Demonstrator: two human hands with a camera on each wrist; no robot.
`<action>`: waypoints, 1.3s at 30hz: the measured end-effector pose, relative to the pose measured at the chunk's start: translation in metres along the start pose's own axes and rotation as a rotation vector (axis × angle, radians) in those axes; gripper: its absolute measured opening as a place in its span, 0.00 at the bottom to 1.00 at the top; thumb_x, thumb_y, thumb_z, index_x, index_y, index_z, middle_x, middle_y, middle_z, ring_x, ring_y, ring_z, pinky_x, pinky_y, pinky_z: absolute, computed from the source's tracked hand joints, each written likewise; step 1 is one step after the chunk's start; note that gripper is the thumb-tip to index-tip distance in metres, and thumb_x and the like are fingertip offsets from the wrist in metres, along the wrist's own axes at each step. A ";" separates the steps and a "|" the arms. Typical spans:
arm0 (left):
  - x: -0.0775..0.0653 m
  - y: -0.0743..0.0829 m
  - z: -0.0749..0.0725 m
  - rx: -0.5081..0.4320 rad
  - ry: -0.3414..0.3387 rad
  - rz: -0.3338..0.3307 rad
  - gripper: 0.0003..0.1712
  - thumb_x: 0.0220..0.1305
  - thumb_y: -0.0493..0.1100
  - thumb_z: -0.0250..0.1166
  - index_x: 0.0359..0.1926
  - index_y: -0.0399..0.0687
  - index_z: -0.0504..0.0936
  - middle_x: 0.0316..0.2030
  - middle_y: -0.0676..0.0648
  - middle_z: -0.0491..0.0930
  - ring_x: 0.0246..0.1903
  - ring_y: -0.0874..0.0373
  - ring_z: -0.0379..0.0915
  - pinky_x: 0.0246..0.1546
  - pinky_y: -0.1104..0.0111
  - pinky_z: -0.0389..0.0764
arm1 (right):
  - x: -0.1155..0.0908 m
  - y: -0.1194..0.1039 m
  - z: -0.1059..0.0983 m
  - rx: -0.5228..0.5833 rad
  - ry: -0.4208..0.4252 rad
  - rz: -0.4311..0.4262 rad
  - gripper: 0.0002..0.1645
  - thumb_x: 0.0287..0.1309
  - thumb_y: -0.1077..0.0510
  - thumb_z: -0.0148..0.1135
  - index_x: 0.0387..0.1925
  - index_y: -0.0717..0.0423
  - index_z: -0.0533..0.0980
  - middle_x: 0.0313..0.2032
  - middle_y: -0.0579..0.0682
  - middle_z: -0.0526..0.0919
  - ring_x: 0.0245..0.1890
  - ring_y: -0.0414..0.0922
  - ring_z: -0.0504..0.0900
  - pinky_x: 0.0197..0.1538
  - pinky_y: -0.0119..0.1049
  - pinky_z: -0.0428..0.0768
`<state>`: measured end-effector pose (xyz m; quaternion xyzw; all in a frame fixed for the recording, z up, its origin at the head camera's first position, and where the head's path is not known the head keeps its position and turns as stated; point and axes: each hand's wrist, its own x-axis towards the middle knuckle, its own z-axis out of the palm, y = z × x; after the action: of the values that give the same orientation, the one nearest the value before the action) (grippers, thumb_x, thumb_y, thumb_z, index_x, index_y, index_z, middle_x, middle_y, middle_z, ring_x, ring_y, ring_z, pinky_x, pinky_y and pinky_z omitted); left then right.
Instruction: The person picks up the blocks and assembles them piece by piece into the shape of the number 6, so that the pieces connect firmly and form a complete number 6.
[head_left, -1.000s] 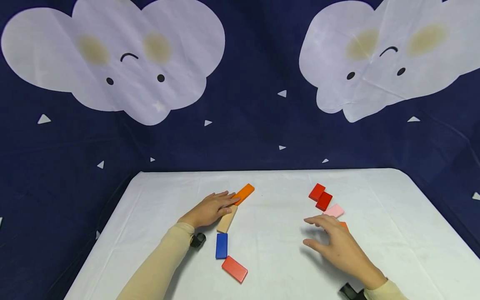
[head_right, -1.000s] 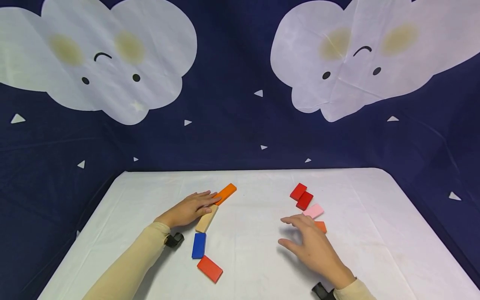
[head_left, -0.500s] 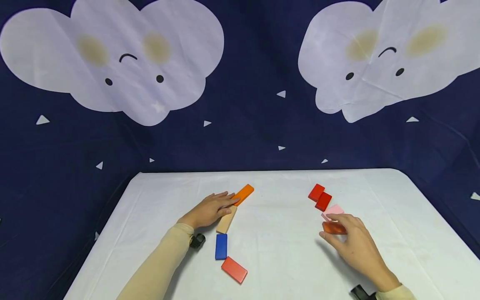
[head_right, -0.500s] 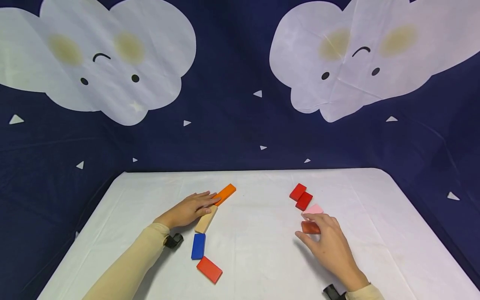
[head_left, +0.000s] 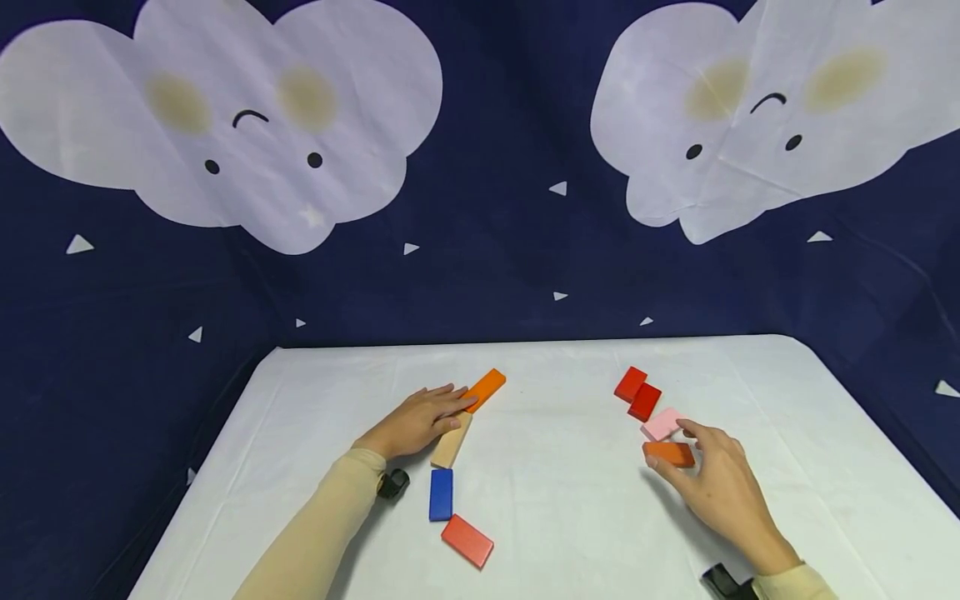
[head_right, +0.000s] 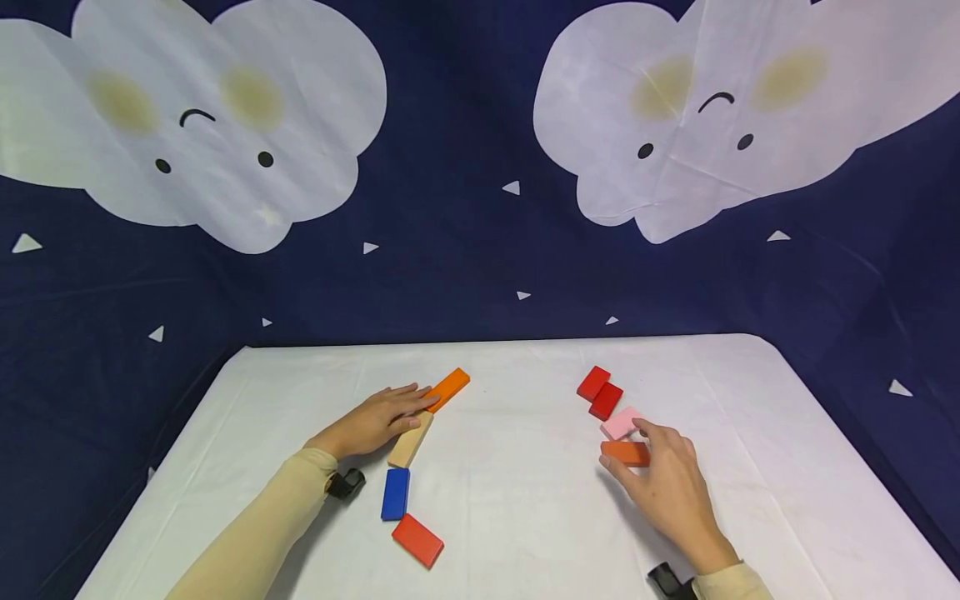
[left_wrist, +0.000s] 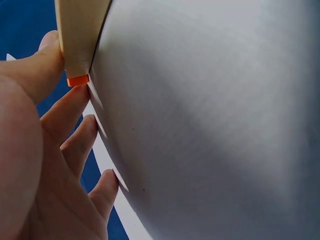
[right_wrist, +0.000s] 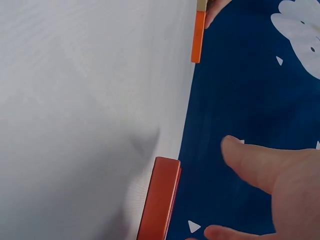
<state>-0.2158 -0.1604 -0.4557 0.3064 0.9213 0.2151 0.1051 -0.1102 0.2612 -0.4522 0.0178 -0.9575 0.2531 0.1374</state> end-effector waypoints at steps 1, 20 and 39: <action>0.000 0.000 0.000 -0.001 0.001 -0.001 0.29 0.77 0.51 0.54 0.75 0.54 0.66 0.74 0.46 0.63 0.75 0.45 0.52 0.73 0.43 0.50 | 0.000 0.001 0.000 -0.007 -0.022 0.021 0.49 0.49 0.41 0.78 0.61 0.71 0.72 0.51 0.71 0.79 0.50 0.67 0.72 0.48 0.61 0.73; -0.001 -0.001 0.000 -0.001 -0.012 -0.003 0.29 0.78 0.52 0.53 0.75 0.55 0.65 0.74 0.47 0.62 0.76 0.46 0.51 0.74 0.45 0.48 | 0.007 0.005 0.007 -0.077 -0.191 0.185 0.53 0.52 0.38 0.74 0.56 0.83 0.68 0.44 0.75 0.77 0.42 0.66 0.74 0.42 0.58 0.75; -0.001 0.000 -0.001 0.002 -0.004 0.011 0.29 0.78 0.50 0.53 0.75 0.53 0.66 0.74 0.45 0.62 0.75 0.45 0.52 0.73 0.43 0.50 | 0.011 0.005 0.007 -0.061 -0.176 0.188 0.44 0.52 0.44 0.74 0.51 0.81 0.73 0.41 0.72 0.81 0.38 0.61 0.78 0.42 0.56 0.77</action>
<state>-0.2156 -0.1611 -0.4551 0.3119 0.9197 0.2139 0.1054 -0.1226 0.2622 -0.4573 -0.0542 -0.9705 0.2330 0.0287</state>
